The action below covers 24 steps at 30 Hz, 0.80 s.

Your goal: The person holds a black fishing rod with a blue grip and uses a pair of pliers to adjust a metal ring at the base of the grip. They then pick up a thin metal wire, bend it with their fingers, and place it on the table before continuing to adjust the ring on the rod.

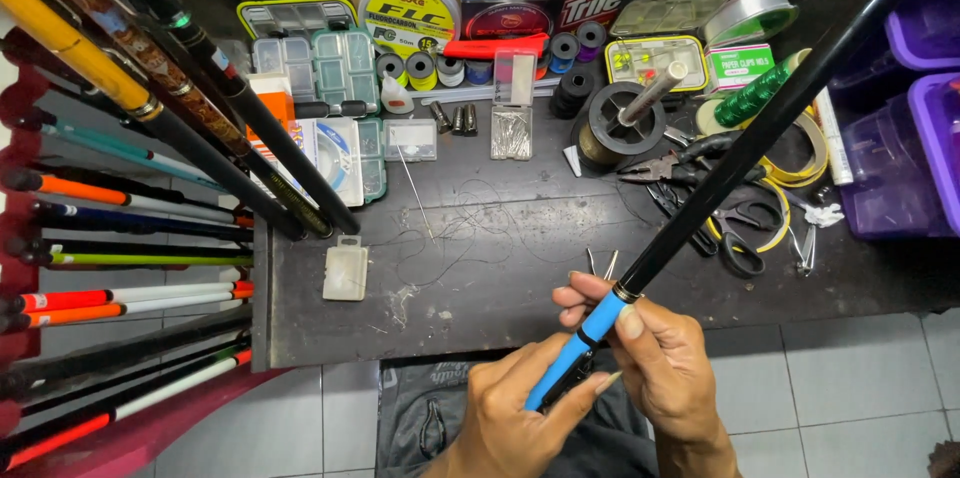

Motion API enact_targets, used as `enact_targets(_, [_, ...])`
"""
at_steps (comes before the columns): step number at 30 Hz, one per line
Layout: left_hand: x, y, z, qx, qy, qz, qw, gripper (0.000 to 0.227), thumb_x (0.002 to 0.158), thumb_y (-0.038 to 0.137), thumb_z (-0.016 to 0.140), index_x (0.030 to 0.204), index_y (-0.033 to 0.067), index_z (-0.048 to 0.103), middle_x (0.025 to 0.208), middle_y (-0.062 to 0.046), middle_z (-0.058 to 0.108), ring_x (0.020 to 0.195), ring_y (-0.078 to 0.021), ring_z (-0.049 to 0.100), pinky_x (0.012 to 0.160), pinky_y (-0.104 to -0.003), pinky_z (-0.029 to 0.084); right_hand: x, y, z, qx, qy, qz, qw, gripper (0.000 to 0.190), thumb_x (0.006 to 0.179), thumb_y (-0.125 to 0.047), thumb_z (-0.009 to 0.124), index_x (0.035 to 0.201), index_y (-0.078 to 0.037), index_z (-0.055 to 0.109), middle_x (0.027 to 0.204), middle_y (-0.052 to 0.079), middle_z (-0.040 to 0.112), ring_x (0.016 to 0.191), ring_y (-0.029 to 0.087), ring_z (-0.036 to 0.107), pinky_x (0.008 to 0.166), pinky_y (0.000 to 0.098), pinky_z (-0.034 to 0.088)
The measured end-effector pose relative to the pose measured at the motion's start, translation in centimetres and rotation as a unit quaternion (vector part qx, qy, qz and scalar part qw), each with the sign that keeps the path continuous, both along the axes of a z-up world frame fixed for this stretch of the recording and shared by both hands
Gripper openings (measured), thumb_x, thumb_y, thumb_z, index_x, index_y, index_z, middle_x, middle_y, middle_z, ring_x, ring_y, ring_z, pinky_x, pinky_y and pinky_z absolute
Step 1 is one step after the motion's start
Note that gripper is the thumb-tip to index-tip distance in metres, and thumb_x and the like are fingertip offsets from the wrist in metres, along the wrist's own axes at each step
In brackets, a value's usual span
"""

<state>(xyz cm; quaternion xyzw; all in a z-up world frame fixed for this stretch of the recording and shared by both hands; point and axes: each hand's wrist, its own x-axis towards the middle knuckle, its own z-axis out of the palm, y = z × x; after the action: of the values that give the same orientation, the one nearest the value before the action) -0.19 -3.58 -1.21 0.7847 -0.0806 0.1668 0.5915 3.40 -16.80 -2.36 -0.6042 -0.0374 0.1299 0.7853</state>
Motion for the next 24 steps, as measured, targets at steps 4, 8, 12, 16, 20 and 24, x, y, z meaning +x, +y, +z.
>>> enact_targets(4, [-0.4, -0.6, 0.1, 0.087, -0.042, 0.068, 0.993, 0.022, 0.078, 0.021, 0.066, 0.091, 0.0038, 0.059, 0.062, -0.004, 0.057, 0.048, -0.0126, 0.053, 0.047, -0.022, 0.045, -0.2, -0.1, -0.1, 0.007, -0.006, 0.0, 1.0, 0.043, 0.085, -0.021, 0.044, 0.112, 0.012, 0.05, 0.102, 0.027, 0.062, 0.088, 0.028, 0.063, 0.077, 0.0338, 0.052])
enact_targets(8, [-1.0, -1.3, 0.4, 0.078, -0.019, 0.102, 0.991, 0.026, 0.078, 0.025, 0.063, 0.093, 0.004, 0.06, 0.066, -0.004, 0.06, 0.05, -0.0138, 0.057, 0.048, -0.024, 0.047, -0.4, -0.2, 0.1, -0.007, 0.0, -0.009, 1.0, 0.044, 0.085, -0.022, 0.044, 0.111, 0.012, 0.051, 0.101, 0.026, 0.063, 0.086, 0.028, 0.063, 0.079, 0.0332, 0.05])
enact_targets(12, [-1.3, -1.7, 1.2, 0.019, 0.023, 0.128, 0.991, 0.021, 0.075, 0.02, 0.061, 0.091, 0.006, 0.062, 0.07, -0.003, 0.063, 0.054, -0.0133, 0.061, 0.05, -0.023, 0.049, -0.5, -0.3, 0.1, 0.012, -0.013, 0.001, 1.0, 0.044, 0.086, -0.022, 0.043, 0.112, 0.012, 0.05, 0.102, 0.026, 0.062, 0.087, 0.027, 0.062, 0.079, 0.0335, 0.05])
enact_targets(16, [-1.9, -2.1, 1.3, -0.074, 0.108, 0.153, 0.98, 0.022, 0.071, 0.019, 0.065, 0.09, 0.0078, 0.066, 0.074, -0.003, 0.067, 0.052, -0.0086, 0.063, 0.046, -0.018, 0.049, -0.6, -0.4, 0.1, 0.019, -0.013, 0.0, 1.0, 0.043, 0.086, -0.022, 0.043, 0.112, 0.012, 0.05, 0.102, 0.027, 0.062, 0.088, 0.029, 0.062, 0.079, 0.0341, 0.051])
enact_targets(20, [-2.1, -2.2, 0.8, -0.121, 0.176, 0.162, 0.963, 0.023, 0.066, 0.015, 0.07, 0.088, 0.0099, 0.069, 0.073, 0.001, 0.065, 0.06, -0.0083, 0.06, 0.054, -0.019, 0.048, -0.7, -0.5, -0.1, 0.025, -0.013, 0.001, 1.0, 0.044, 0.086, -0.023, 0.044, 0.112, 0.012, 0.05, 0.102, 0.027, 0.061, 0.087, 0.028, 0.062, 0.075, 0.0344, 0.053])
enact_targets(24, [-2.1, -1.7, 0.5, -0.189, 0.207, 0.09, 0.956, 0.031, 0.07, 0.019, 0.067, 0.097, 0.0044, 0.068, 0.071, 0.0, 0.058, 0.053, -0.0063, 0.05, 0.045, -0.017, 0.042, -0.8, -0.7, -0.2, 0.032, -0.019, 0.006, 0.999, 0.043, 0.087, -0.022, 0.043, 0.113, 0.012, 0.049, 0.102, 0.026, 0.061, 0.086, 0.028, 0.062, 0.078, 0.0355, 0.051])
